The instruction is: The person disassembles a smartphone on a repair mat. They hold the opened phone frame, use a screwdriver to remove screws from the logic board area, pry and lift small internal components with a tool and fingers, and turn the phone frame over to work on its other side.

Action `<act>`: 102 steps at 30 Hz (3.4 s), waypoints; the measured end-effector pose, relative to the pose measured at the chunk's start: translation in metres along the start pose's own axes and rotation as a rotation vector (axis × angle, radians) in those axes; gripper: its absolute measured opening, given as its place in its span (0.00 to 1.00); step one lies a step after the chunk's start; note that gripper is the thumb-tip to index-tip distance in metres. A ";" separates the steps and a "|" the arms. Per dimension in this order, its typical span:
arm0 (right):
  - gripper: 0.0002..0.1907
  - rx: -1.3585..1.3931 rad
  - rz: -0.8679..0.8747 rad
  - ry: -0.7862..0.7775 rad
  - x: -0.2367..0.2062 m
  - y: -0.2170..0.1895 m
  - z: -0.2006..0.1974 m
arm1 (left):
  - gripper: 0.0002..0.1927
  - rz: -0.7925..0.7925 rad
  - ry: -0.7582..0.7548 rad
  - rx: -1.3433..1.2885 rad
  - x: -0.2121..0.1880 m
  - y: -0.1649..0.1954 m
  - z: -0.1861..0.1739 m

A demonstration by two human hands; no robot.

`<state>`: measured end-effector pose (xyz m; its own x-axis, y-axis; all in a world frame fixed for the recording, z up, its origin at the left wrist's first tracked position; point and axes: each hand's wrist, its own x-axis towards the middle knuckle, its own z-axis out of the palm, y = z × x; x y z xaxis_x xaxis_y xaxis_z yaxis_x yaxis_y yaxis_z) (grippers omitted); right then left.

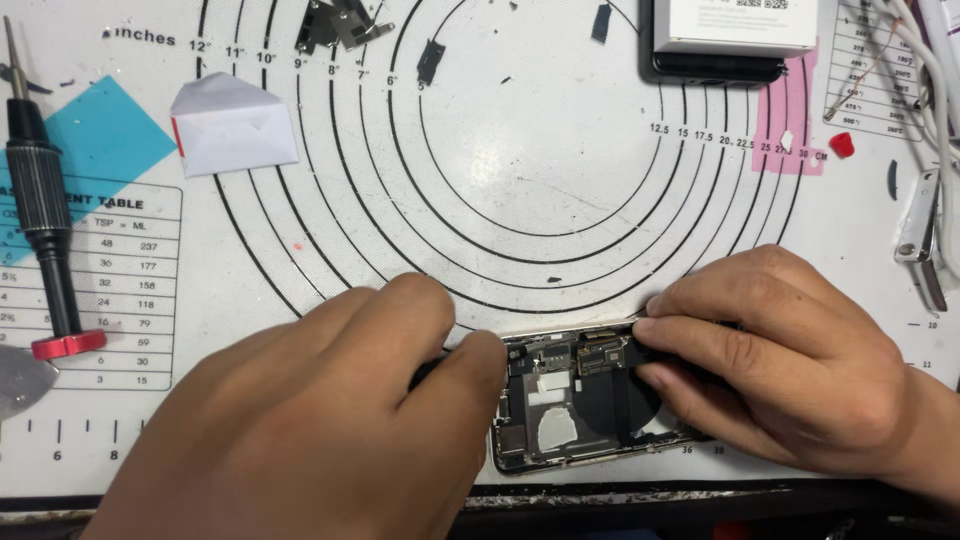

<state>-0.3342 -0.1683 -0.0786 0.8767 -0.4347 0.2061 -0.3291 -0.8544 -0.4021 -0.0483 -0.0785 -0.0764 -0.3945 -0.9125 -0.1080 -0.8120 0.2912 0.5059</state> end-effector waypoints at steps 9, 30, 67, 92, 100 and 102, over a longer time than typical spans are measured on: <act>0.15 0.059 0.013 0.012 -0.002 0.009 0.002 | 0.12 0.047 -0.087 -0.057 0.029 -0.005 0.003; 0.13 0.086 0.032 0.017 -0.003 0.011 -0.001 | 0.13 0.053 0.080 -0.169 0.023 -0.010 0.005; 0.22 0.309 0.146 -0.116 -0.026 0.008 -0.021 | 0.26 0.176 0.256 0.128 0.020 0.056 0.058; 0.39 0.623 0.392 -0.269 -0.068 0.032 -0.051 | 0.15 -0.156 -0.342 -0.328 0.106 0.083 -0.012; 0.40 1.207 0.327 0.226 -0.052 0.031 -0.064 | 0.05 -0.344 -0.186 -1.200 0.113 0.083 -0.008; 0.35 1.201 0.444 0.279 -0.046 0.026 -0.055 | 0.03 -0.363 -0.141 -1.266 0.113 0.079 0.003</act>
<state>-0.4024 -0.1864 -0.0499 0.6254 -0.7797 -0.0307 0.0735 0.0980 -0.9925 -0.1586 -0.1576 -0.0508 -0.3453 -0.8210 -0.4546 0.0492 -0.4996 0.8648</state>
